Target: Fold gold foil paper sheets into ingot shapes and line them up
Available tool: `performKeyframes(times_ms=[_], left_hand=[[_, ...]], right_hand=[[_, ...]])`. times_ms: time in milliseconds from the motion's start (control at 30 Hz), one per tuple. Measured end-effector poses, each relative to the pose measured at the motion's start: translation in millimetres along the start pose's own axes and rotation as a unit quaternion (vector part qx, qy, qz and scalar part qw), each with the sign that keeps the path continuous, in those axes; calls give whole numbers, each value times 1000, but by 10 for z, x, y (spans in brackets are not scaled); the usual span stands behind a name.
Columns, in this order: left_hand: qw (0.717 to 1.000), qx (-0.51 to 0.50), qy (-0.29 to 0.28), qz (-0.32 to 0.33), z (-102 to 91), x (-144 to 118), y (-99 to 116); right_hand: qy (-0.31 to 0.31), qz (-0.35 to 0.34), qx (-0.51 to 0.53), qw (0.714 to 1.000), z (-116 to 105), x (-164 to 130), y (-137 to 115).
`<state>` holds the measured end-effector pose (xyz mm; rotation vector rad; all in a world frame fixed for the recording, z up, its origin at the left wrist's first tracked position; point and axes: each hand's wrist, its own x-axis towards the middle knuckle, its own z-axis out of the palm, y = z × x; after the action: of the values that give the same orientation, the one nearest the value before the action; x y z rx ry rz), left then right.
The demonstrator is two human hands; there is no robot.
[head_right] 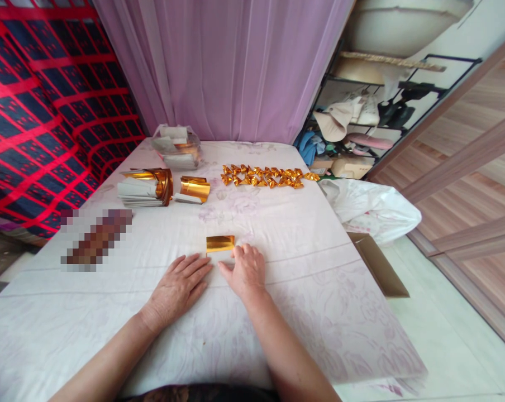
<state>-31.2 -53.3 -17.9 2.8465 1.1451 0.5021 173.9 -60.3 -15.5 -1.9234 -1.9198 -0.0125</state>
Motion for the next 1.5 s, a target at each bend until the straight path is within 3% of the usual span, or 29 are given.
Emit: performKeyframes(times_ms=[367, 633, 900, 1267, 1500], left_hand=[[999, -33, 8, -23, 1, -3, -11], [998, -61, 22, -11, -17, 17, -37], [994, -88, 66, -16, -36, 6, -36], [993, -108, 41, -20, 17, -17, -99], [994, -104, 20, -12, -23, -6, -87]], right_hand=[[-52, -37, 113, 992, 16, 24, 264], [6, -44, 177, 983, 71, -18, 299], [14, -47, 180, 982, 30, -37, 269], [38, -71, 253, 964, -63, -55, 256], [31, -6, 272, 962, -31, -15, 293]])
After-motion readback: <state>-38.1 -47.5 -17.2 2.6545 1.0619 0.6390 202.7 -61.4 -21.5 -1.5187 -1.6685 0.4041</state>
